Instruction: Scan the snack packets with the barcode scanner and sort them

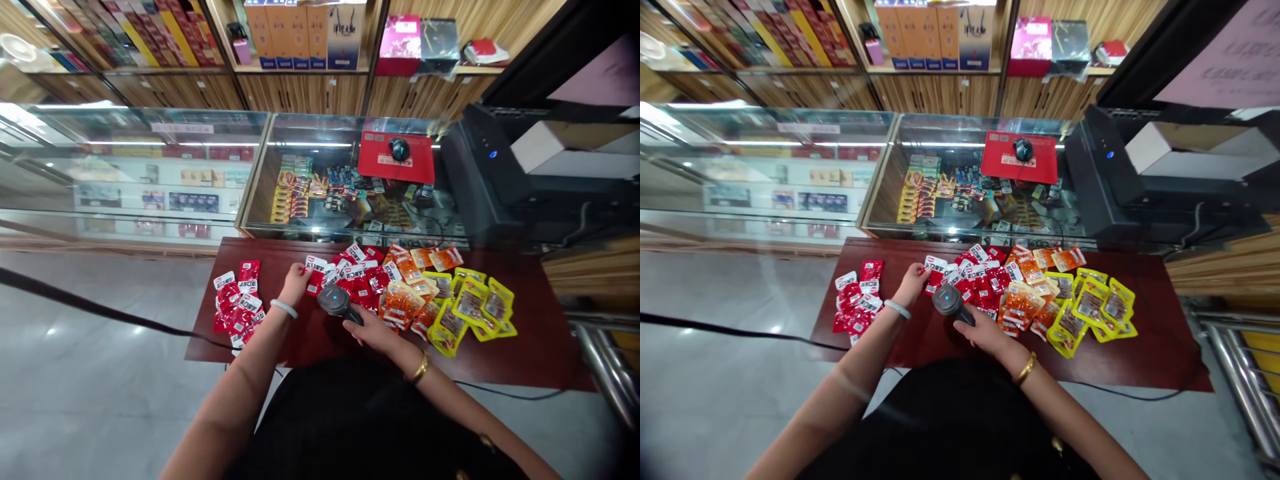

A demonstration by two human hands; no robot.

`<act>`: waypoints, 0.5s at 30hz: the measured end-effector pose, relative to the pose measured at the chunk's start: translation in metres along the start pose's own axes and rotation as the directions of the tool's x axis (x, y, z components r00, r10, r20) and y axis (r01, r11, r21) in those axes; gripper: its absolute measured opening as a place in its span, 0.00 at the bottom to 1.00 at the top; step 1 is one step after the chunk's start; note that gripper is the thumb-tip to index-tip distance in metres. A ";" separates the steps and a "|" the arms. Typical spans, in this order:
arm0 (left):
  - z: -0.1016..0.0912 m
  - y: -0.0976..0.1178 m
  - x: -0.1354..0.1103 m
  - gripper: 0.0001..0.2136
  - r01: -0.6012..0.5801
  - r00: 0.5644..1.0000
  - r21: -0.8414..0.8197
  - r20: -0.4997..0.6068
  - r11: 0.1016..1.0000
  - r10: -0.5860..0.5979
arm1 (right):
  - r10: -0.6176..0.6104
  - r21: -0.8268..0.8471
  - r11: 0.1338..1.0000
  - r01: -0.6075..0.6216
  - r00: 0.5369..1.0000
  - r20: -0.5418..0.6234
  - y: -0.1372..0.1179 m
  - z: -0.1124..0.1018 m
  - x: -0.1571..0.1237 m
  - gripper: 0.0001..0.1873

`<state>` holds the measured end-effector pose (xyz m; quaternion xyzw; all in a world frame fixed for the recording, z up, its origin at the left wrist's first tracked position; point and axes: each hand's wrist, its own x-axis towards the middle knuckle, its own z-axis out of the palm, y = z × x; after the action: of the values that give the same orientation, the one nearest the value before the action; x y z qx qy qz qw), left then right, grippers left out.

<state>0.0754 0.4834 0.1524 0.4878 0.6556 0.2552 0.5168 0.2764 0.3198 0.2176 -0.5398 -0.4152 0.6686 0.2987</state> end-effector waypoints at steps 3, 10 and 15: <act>0.017 0.006 -0.010 0.14 -0.010 0.999 -0.077 0.033 0.997 0.013 | 0.000 -0.018 1.000 -0.001 1.000 -0.015 0.001 -0.003 -0.008 0.28; 0.043 0.017 -0.017 0.14 -0.014 0.987 -0.189 0.156 0.982 0.044 | 0.039 -0.006 0.999 -0.039 0.998 -0.046 0.005 -0.006 -0.023 0.30; 0.024 -0.007 -0.044 0.15 -0.145 0.985 -0.067 0.080 0.987 0.150 | 0.062 -0.048 0.997 -0.063 0.998 -0.019 0.005 -0.004 -0.022 0.30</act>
<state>0.0950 0.4373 0.1574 0.5293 0.5872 0.2917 0.5385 0.2855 0.3000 0.2236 -0.5655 -0.4116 0.6624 0.2682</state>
